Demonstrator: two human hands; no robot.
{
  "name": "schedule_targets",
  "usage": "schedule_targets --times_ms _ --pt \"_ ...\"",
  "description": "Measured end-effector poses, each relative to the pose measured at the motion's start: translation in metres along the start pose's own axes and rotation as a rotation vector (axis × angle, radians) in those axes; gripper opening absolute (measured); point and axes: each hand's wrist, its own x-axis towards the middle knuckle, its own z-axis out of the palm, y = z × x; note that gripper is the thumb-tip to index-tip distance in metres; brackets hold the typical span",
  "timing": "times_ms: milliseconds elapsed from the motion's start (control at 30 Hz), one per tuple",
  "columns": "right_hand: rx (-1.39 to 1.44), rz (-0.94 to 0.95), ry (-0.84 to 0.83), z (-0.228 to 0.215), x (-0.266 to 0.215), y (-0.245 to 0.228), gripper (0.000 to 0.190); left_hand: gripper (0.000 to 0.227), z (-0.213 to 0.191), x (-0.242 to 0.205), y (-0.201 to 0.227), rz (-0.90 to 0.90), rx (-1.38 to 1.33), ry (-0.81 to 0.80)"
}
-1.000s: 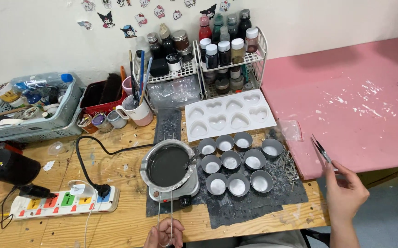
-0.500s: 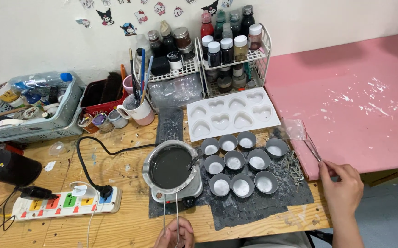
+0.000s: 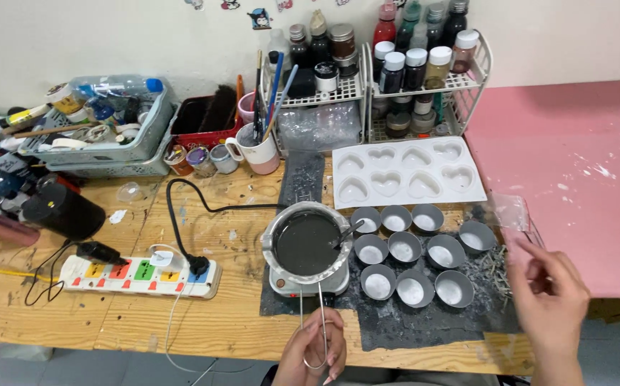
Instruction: The recorder is stirring melted wax in a pot and organizing small metal candle cups on a workbench.
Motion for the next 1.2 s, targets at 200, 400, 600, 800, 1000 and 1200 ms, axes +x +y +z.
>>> schedule_targets --times_ms 200,400,600,800,1000,1200 --pt "0.149 -0.227 -0.654 0.063 0.035 -0.116 0.053 0.028 0.024 0.012 -0.010 0.084 0.025 -0.023" --pt "0.276 -0.089 -0.868 0.151 0.054 -0.110 0.031 0.027 0.028 0.016 -0.017 0.070 0.039 -0.028" --pt "0.455 -0.218 -0.938 0.142 0.042 -0.147 0.019 0.027 0.033 0.014 -0.011 0.027 0.066 -0.011" --pt "0.236 -0.927 -0.517 0.111 0.039 -0.182 0.015 0.028 0.032 0.013 -0.012 0.053 0.061 -0.021" --pt "0.214 -0.843 -0.546 0.127 0.032 -0.160 0.012 0.029 0.036 0.012 -0.012 0.091 0.084 -0.034" --pt "0.622 -0.022 -0.780 0.164 0.028 -0.109 0.023 0.030 0.033 0.010 -0.013 0.093 0.102 -0.003"
